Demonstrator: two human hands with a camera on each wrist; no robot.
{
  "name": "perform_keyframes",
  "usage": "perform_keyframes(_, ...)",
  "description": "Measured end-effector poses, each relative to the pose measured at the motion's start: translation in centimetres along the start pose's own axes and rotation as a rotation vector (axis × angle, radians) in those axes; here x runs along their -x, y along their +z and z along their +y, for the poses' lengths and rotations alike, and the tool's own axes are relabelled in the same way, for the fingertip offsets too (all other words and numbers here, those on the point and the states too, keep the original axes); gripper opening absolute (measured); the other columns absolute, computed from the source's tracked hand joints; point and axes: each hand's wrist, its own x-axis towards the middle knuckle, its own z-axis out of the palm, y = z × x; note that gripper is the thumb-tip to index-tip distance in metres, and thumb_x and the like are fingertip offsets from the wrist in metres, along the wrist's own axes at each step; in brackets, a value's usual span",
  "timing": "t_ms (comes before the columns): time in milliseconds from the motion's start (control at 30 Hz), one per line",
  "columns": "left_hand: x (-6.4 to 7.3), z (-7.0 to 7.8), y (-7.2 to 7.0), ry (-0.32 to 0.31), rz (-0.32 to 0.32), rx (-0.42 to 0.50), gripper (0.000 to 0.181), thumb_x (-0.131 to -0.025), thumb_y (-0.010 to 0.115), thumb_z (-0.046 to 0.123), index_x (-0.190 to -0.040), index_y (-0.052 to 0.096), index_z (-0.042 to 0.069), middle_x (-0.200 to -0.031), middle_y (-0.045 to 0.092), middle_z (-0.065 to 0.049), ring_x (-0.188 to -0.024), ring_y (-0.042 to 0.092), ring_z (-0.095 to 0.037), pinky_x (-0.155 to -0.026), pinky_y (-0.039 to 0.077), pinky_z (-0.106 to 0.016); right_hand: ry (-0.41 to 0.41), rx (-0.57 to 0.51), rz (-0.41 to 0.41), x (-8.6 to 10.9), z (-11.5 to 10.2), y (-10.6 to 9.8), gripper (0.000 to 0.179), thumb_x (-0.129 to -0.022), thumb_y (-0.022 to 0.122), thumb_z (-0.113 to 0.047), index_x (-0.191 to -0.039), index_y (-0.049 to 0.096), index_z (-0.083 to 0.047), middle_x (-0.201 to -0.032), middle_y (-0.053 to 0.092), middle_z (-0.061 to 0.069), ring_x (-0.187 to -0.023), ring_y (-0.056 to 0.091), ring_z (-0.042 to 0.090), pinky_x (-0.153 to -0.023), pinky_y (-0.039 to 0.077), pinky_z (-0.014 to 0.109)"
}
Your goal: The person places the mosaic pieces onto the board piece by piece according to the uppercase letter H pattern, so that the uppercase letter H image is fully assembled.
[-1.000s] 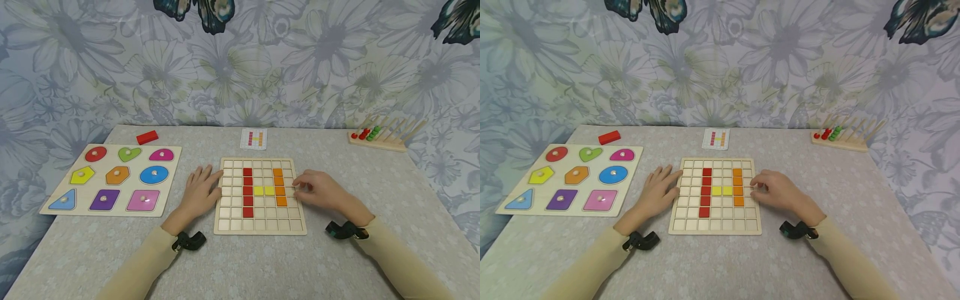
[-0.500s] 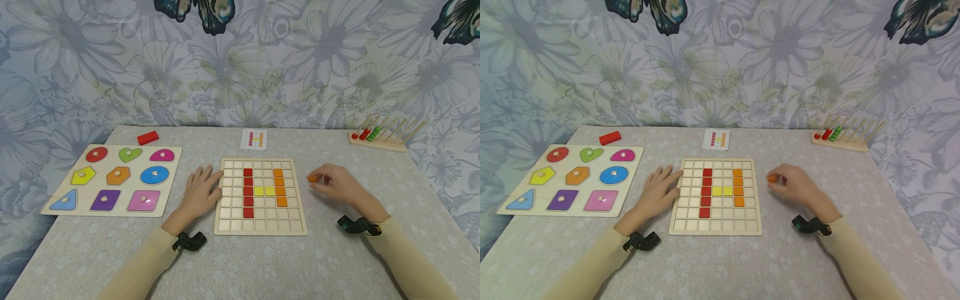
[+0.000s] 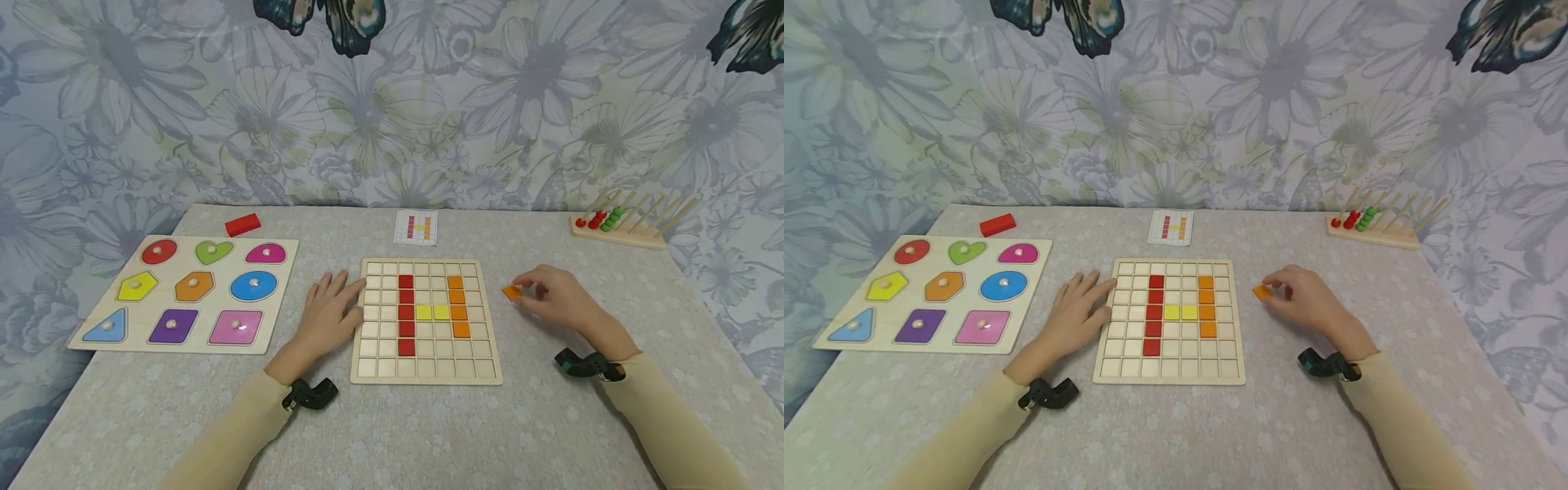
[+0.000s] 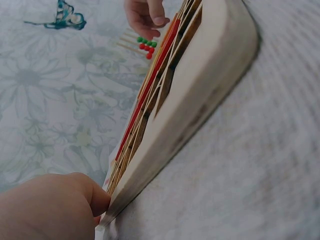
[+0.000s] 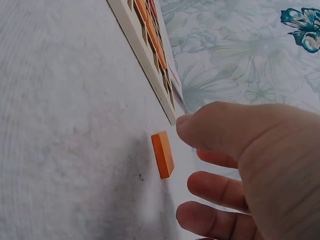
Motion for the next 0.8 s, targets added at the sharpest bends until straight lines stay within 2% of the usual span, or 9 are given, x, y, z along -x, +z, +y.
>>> perform_keyframes(433, 0.0, 0.1, -0.03, 0.004, 0.002, 0.007, 0.055, -0.096, 0.049, 0.024, -0.15, 0.052, 0.011, -0.164, 0.032, -0.026, -0.154, 0.017, -0.053, -0.121, 0.01, -0.072, 0.018, 0.013, -0.018, -0.01, 0.27, 0.11, 0.028, -0.082, 0.079, -0.004, -0.109, 0.075, -0.001, -0.096, 0.073, 0.012, -0.071, 0.055, 0.013, -0.062, 0.046, 0.026)
perform_keyframes(800, -0.02, 0.04, -0.04, 0.003, -0.003, 0.005, 0.055, -0.097, 0.049, 0.023, -0.151, 0.051, 0.011, -0.164, 0.031, -0.027, -0.154, 0.016, -0.053, -0.121, 0.01, -0.072, 0.003, 0.01, -0.034, -0.21, 0.72, 0.8, 0.034, -0.085, 0.075, -0.002, -0.119, 0.073, 0.0, -0.101, 0.072, 0.014, -0.071, 0.052, 0.012, -0.064, 0.046, 0.026)
